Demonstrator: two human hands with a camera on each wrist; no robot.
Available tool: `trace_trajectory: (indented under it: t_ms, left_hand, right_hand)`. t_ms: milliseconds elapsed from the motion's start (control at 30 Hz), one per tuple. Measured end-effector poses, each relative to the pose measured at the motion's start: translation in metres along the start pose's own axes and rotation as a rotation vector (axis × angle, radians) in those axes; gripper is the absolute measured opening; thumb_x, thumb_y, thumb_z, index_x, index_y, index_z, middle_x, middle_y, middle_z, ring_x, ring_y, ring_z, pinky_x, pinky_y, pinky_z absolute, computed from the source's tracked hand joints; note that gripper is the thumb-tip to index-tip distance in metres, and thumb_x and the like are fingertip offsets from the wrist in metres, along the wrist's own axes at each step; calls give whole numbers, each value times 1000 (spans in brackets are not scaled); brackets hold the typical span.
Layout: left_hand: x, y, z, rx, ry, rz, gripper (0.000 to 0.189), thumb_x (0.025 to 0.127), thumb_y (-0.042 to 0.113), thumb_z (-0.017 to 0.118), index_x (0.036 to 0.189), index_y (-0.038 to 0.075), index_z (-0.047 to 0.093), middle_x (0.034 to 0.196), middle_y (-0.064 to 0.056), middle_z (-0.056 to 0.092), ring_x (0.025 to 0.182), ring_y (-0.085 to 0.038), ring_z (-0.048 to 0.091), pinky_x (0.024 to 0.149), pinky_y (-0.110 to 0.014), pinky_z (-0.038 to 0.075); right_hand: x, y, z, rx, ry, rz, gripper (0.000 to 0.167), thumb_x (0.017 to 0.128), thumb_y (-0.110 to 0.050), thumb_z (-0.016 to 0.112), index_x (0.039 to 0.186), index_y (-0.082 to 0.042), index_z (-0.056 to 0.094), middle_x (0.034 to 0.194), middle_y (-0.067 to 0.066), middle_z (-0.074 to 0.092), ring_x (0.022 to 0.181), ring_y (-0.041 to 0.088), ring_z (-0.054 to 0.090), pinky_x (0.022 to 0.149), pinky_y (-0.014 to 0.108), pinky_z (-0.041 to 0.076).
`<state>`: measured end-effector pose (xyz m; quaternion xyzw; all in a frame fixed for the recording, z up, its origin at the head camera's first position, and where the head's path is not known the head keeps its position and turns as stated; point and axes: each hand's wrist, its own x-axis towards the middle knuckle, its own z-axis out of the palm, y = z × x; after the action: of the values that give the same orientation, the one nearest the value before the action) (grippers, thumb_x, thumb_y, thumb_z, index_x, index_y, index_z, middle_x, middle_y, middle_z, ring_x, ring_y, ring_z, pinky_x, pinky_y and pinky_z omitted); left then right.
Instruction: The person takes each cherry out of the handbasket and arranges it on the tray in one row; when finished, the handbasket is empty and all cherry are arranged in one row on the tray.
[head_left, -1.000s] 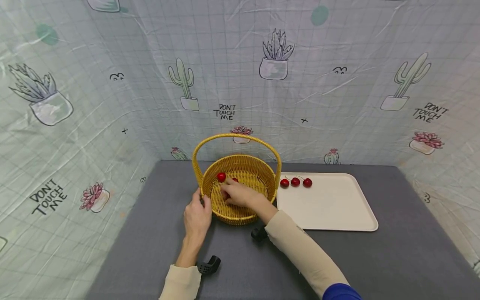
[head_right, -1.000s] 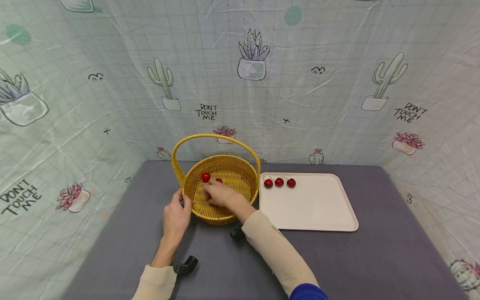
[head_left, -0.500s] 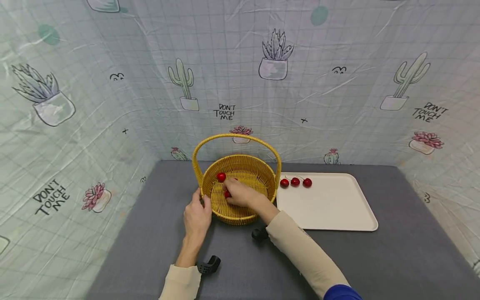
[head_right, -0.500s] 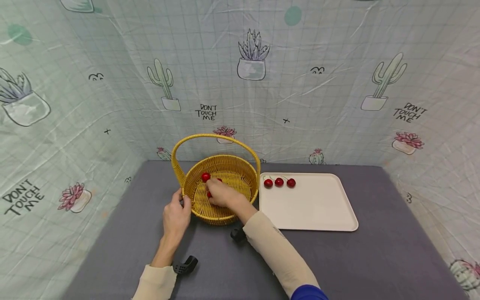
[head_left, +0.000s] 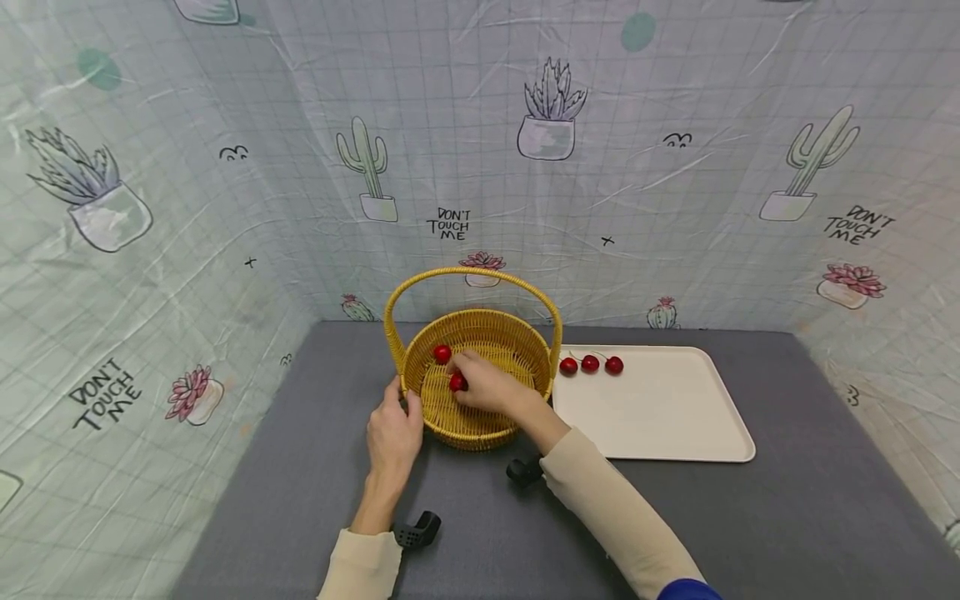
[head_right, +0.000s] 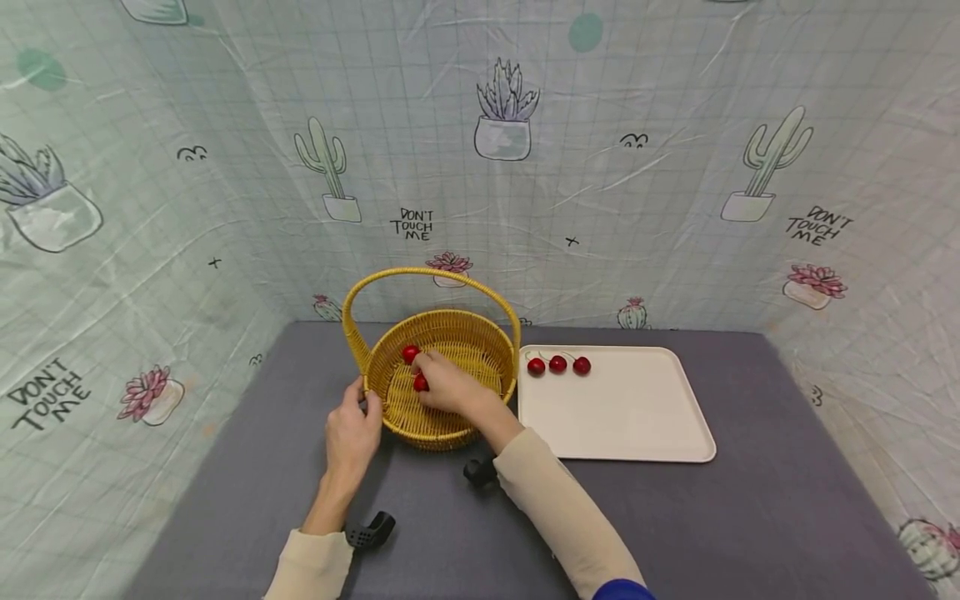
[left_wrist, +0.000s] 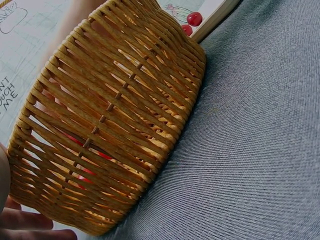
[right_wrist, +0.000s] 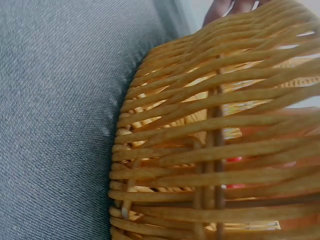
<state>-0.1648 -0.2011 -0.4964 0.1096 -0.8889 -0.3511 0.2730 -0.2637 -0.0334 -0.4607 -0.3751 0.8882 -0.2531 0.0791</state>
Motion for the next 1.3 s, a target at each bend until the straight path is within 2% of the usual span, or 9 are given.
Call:
trace_trajectory:
  t_ms: [167,300,567,867,1067,1300]
  left_hand:
    - [1,-1,0,-1,15,15,40,100,22,54,131,-2,61,92,-26,74,66,-36,67,62,-55,53]
    - [1,-1,0,-1,15,19,39,100,22,53,130,-2,61,93,-26,74,68,-36,68,64,-55,53]
    - [1,0,-1,-3,6,9,40,101,24,52,130,-2,61,97,-25,74,71,-37,69,66,-56,53]
    - [0,1,-2,-7,-10,-13,40,100,21,54,132,-1,60,101,-25,74,74,-39,70,67,-56,54]
    - [0,1,-2,-9,-16,-10,42,101,23,52,134,-2,59,99,-25,74,70,-36,69,65,-55,54]
    - [-1,0,-1,-13,-8,-5,41,101,23,52,133,-2,60,100,-25,74,73,-39,71,66,-55,54]
  right_hand:
    - [-5,-4,-7,39,44,9,38,90,-12,73,124,-2,59,121,12,60,104,20,60,89,35,52]
    - [-11,-9,-13,74,62,15,40,89,-11,73,125,-1,60,121,12,60,105,21,60,90,35,53]
    - [-26,-15,-22,77,145,-47,38,88,-12,73,123,-1,64,119,11,63,107,22,61,94,38,52]
    - [-44,-14,-24,77,248,-58,34,90,-19,71,121,-6,67,112,5,63,97,15,60,87,33,53]
    - [-52,-16,-25,89,279,-70,33,90,-18,71,121,-7,66,109,4,62,93,14,59,83,30,53]
    - [-62,-20,-29,136,295,-62,36,90,-15,72,123,-3,64,112,6,63,97,17,61,85,36,54]
